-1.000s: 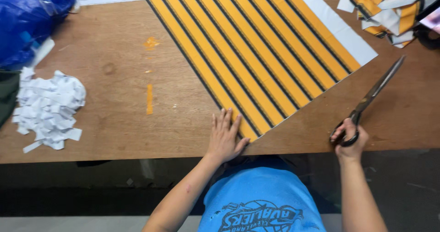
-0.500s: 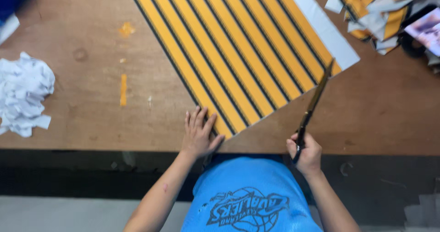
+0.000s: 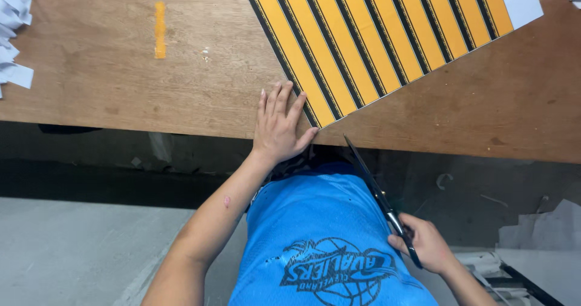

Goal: The person uses scissors to cut a large sheet of yellow and black striped paper into smaller rectangular pieces. The person repeatedly repositions the paper and cuts along straight lines, accumulating cut pieces on the table.

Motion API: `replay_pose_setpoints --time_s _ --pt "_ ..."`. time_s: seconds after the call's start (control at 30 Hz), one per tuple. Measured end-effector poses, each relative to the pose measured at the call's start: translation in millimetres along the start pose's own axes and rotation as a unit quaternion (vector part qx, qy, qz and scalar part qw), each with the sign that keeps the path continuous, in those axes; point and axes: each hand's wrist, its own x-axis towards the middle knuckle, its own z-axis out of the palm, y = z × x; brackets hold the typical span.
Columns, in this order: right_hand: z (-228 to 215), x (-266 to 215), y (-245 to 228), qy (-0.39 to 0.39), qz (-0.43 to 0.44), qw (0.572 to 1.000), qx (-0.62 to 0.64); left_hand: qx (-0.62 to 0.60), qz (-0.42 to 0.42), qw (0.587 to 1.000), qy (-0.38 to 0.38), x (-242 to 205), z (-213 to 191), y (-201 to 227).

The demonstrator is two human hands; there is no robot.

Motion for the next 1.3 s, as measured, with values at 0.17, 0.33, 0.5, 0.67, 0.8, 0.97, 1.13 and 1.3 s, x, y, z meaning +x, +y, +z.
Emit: replay_pose_setpoints --time_s 0.17,0.33,0.5,0.67,0.8,0.97,1.13,1.3 --pt "23 48 5 -0.058 -0.073 0.981 0.167 0.008 -0.005 1.000 -0.019 -6 2 2" --pt "17 80 -11 -0.060 -0.063 0.972 0.217 -0.003 -0.017 1.000 -0.017 3 0 1" --pt "16 78 -17 -0.066 -0.075 0.969 0.227 0.004 -0.021 0.999 -0.028 -5 3 2" --pt "15 77 -21 -0.054 -0.060 0.978 0.192 0.007 -0.018 1.000 -0.024 -2 2 1" --pt "14 77 -23 -0.041 -0.063 0.983 0.165 -0.001 -0.027 0.999 -0.038 -1 1 1" --pt "13 70 -27 -0.044 -0.059 0.984 0.164 0.011 -0.021 0.999 -0.038 -2 1 1" --pt "11 71 -33 -0.047 -0.075 0.983 0.161 0.007 -0.030 0.998 -0.052 0 1 0" --pt "13 68 -36 -0.039 -0.056 0.984 0.165 0.010 -0.026 0.999 -0.047 -1 2 0"
